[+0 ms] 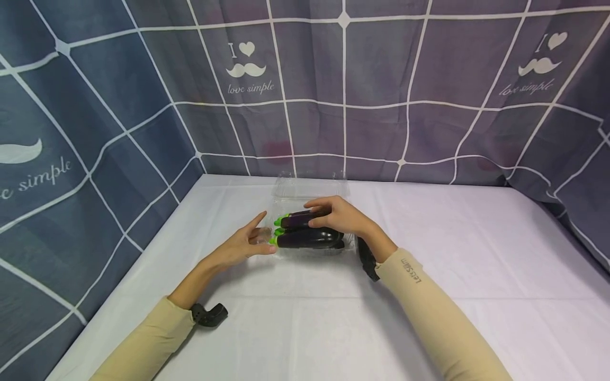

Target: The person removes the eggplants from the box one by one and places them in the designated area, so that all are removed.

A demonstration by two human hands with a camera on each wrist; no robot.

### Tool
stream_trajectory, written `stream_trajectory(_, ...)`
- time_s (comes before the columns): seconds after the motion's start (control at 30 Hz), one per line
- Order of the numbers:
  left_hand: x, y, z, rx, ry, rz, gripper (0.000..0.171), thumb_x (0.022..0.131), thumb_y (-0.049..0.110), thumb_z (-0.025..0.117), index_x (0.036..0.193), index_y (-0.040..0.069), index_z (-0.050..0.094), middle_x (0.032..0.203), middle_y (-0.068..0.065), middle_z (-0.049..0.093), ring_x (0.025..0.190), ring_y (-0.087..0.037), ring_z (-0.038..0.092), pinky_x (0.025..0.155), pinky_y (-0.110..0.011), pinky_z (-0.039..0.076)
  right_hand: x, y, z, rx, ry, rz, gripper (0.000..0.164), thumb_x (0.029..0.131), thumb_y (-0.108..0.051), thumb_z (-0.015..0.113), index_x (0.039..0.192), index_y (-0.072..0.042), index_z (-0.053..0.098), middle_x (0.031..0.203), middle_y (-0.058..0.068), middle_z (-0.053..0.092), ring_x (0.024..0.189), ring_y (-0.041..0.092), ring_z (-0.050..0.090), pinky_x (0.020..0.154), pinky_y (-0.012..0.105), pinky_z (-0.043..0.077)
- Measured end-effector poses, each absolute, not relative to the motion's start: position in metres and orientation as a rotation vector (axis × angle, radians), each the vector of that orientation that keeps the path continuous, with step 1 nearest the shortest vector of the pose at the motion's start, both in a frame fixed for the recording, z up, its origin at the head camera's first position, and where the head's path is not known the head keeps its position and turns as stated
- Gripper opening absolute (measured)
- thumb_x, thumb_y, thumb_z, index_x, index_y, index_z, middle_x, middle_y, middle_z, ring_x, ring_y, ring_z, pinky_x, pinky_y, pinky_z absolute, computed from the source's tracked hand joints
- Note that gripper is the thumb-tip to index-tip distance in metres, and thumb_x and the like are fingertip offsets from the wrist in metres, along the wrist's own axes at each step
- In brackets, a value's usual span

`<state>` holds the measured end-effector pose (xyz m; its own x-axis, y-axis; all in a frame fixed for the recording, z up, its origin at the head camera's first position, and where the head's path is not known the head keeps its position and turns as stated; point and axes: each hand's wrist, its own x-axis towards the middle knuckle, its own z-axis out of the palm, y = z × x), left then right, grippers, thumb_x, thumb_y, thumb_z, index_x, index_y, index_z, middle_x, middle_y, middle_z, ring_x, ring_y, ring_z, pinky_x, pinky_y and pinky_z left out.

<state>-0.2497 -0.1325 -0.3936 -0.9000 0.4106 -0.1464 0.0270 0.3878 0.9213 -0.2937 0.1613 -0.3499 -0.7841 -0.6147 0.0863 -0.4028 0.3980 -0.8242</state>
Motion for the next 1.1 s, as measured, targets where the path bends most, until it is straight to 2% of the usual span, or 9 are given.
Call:
stream_trajectory(0.33, -0.2494, -0.1329, -0.3934, 0.380, 2.293, 1.530, 0.107, 0.084, 0.034, 0.080, 0.160, 0.026, 0.006, 0.155, -0.021, 0.029, 0.140, -0.034, 0.035, 0.106, -0.057, 0.035, -0.2974, 0.1619, -0.3523, -1.009, 2.357, -1.283, 0.044, 0.094, -0.005, 0.062, 0.137, 0.000, 0.057, 0.136, 0.017, 0.058, 0.126, 0.032, 0.053, 0.099, 0.044, 0.045)
stream_trajectory(0.67, -0.2485, -0.1333, -0.3917, 0.402, 2.290, 1.532, 0.106, 0.085, 0.034, 0.078, 0.161, 0.024, 0.005, 0.156, -0.021, 0.027, 0.140, -0.037, 0.034, 0.105, -0.059, 0.034, -0.2948, 0.1638, -0.3520, -1.079, 2.348, -1.233, 0.031, 0.098, -0.001, 0.054, 0.126, 0.001, 0.066, 0.128, 0.016, 0.062, 0.112, 0.027, 0.058, 0.092, 0.042, 0.046)
stream_trajectory(0.87, -0.2487, -0.1339, -0.3929, 0.409, 2.281, 1.536, 0.105, 0.086, 0.033, 0.078, 0.161, 0.023, 0.005, 0.156, -0.022, 0.028, 0.140, -0.037, 0.034, 0.106, -0.059, 0.034, -0.2930, 0.1633, -0.3525, -1.027, 2.363, -1.262, 0.032, 0.097, -0.003, 0.056, 0.127, 0.001, 0.066, 0.130, 0.016, 0.061, 0.107, 0.026, 0.057, 0.088, 0.040, 0.046)
stream_trajectory(1.1, -0.2488, -0.1328, -0.3921, 0.420, 2.280, 1.532, 0.105, 0.086, 0.033, 0.078, 0.160, 0.024, 0.005, 0.156, -0.021, 0.028, 0.141, -0.037, 0.034, 0.106, -0.058, 0.034, -0.2943, 0.1635, -0.3545, -0.960, 2.419, -1.300, 0.037, 0.091, -0.001, 0.061, 0.127, -0.004, 0.067, 0.131, 0.013, 0.061, 0.115, 0.026, 0.055, 0.092, 0.042, 0.045)
